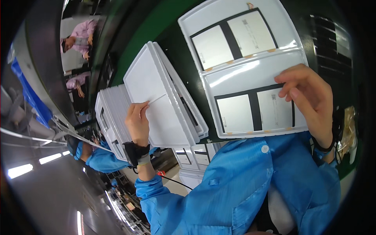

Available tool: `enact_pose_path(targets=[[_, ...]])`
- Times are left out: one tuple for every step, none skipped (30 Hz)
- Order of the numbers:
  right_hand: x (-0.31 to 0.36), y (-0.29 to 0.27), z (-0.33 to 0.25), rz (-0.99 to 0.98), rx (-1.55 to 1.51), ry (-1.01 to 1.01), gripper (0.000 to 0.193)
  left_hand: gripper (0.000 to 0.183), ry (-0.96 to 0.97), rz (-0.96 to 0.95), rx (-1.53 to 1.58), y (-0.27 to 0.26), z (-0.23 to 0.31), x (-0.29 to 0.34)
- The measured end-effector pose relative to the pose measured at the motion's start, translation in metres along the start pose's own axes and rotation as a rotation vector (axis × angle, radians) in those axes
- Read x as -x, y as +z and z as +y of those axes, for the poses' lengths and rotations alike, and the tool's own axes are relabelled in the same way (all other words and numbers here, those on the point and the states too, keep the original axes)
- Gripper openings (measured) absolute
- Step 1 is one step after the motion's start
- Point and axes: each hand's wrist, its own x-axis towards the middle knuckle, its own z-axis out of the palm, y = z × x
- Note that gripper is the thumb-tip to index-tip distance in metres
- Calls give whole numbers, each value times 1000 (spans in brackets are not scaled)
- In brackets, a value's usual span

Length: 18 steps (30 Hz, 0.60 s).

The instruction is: Assembling lithium-ion batteries into laptop frames on an assembly line.

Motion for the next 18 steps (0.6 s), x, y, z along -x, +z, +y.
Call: enact_pose_path(targets=[[0, -1, 1, -16, 9, -39, 22, 12, 10, -12, -31, -3, 0, -2], [1, -1, 2, -34, 19, -79, 22, 10, 17, -23, -64, -8, 0, -3], [2, 0, 3, -33, 19, -80, 22, 10, 6, 28, -73, -15, 4, -5], [4, -1, 5, -21, 21, -76, 22, 10, -29, 54, -91, -22, 7, -5], [5, 0, 6, -8, 17, -59, 23, 12, -32, 41, -71, -29, 10, -7], [8, 0, 7, 4, 13, -42, 26, 14, -37, 30, -50, -36, 10, -6], [8, 0, 6, 1, 10, -43, 26, 16, -81, 87, 2, -49, -3, 3], [9, -2, 6, 6, 14, -46, 24, 21, -131, 145, 53, -61, -15, 13], [6, -1, 5, -19, -3, -60, 23, 22, -174, 227, 48, -90, -20, 31], [7, -1, 4, -41, -10, -60, 23, 23, -184, 299, 1, -109, -27, 42], [7, -2, 1, -33, 30, -26, 23, 24, -183, 381, -65, -130, -30, 52], [9, -6, 0, -31, 69, 10, 23, 25, -174, 456, -161, -150, -29, 64], [10, -10, -2, -52, 117, 43, 24, 26, -164, 526, -272, -170, -27, 73], [11, -20, -2, -99, 194, 64, 26, 28, -154, 580, -374, -183, -22, 83], [9, -20, 1, -95, 282, 17, 26, 29, -153, 634, -512, -202, -17, 99], [7, -16, -3, -84, 391, -37, 26, 30, -171, 677, -603, -212, -23, 119], [8, -37, 16, -112, 405, -74, 26, 31, -196, 698, -689, -219, -23, 142], [6, -60, 34, -128, 405, -106, 25, 32, -217, 691, -771, -222, -17, 162]])
